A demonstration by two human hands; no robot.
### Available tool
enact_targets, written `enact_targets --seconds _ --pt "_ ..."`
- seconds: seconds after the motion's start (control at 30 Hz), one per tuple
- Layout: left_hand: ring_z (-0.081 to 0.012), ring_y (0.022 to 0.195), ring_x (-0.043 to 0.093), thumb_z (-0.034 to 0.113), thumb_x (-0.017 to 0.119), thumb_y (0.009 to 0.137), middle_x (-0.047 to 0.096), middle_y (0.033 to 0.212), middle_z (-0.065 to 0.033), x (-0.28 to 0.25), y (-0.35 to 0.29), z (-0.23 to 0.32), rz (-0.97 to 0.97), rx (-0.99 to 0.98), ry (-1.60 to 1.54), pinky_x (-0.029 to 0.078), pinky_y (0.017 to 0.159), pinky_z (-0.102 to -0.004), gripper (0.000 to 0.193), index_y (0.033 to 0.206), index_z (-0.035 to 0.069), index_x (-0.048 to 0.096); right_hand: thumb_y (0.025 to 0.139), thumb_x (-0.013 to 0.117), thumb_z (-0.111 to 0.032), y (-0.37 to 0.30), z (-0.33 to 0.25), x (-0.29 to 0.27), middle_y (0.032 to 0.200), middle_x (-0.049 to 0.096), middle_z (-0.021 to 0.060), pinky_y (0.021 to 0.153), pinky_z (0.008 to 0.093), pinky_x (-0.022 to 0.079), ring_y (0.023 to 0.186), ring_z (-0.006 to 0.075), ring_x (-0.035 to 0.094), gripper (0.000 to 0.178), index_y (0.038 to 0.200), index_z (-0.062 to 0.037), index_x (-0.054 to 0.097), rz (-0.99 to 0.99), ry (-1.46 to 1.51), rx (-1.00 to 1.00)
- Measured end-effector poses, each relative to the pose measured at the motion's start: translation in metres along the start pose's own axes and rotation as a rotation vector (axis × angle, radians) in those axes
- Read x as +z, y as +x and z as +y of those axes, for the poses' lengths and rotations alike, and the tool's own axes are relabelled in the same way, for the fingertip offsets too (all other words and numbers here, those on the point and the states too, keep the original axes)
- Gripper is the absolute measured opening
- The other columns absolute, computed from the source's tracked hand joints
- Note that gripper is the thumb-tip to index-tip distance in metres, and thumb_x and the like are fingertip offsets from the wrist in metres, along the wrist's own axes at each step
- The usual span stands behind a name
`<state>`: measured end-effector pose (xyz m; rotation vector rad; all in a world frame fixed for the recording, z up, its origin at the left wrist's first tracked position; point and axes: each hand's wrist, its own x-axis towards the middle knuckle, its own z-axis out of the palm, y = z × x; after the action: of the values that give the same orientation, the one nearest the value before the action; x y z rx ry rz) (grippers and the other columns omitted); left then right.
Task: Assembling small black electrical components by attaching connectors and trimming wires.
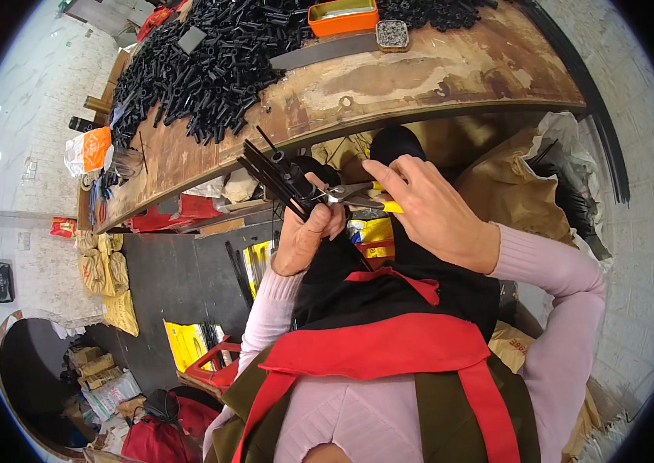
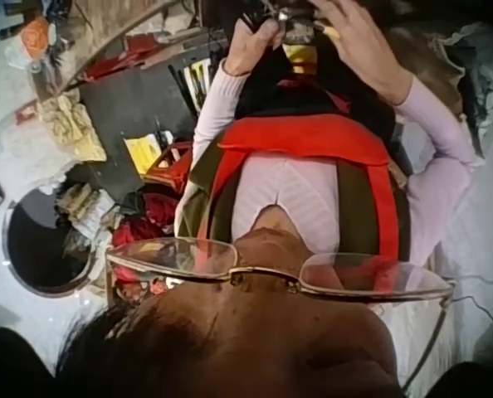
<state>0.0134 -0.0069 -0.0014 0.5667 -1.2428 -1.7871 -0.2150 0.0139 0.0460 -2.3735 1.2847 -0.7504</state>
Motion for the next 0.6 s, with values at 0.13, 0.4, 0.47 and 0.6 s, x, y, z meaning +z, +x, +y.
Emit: enact_targets --seconds 0.13,0.4,0.47,0.6 --pt "-0.0081 0.06 0.043 0.028 0.062 0.097 0.048 0.072 0.0 0.0 -0.002 -0.001 -0.004 0.013 0.002 0.037 0.054 -0.0224 0.028 0.099 0.006 0.045 0.077 0.061 0.006 0.001 -0.003 -0.004 0.106 0.05 0.0156 0.084 0.0419 0.044 0.095 0.0344 0.052 0.066 0.139 -0.0056 0.042 -0.075 -0.038 0.052" --pt "-0.008 0.059 0.042 0.022 0.064 0.096 0.048 0.07 0.0001 -0.002 -0.002 -0.003 0.072 -0.019 0.031 0.035 0.054 -0.0227 0.025 0.098 0.006 0.045 0.082 0.071 -0.029 0.009 -0.001 -0.032 0.078 0.055 0.01 0.06 0.0365 0.05 0.066 0.028 0.06 0.06 0.135 -0.0087 0.049 -0.104 -0.276 -0.122" --pt "-0.0082 0.059 0.042 0.022 0.064 0.096 0.048 0.071 -0.0002 -0.004 -0.006 -0.001 0.017 -0.018 -0.008 0.035 0.054 -0.0229 0.026 0.099 0.005 0.044 0.082 0.07 -0.024 0.012 -0.002 -0.042 0.081 0.056 0.0102 0.061 0.0365 0.05 0.067 0.0276 0.06 0.057 0.134 -0.0082 0.051 -0.181 -0.256 -0.158" --pt "-0.0083 0.06 0.043 0.024 0.065 0.095 0.049 0.073 -0.0005 -0.002 -0.003 -0.002 -0.032 -0.007 -0.056 0.035 0.054 -0.0226 0.028 0.1 0.005 0.044 0.078 0.068 -0.011 0.004 0.006 -0.025 0.086 0.055 0.0112 0.063 0.0366 0.049 0.072 0.0285 0.059 0.052 0.128 -0.0065 0.055 -0.1 -0.184 -0.185"
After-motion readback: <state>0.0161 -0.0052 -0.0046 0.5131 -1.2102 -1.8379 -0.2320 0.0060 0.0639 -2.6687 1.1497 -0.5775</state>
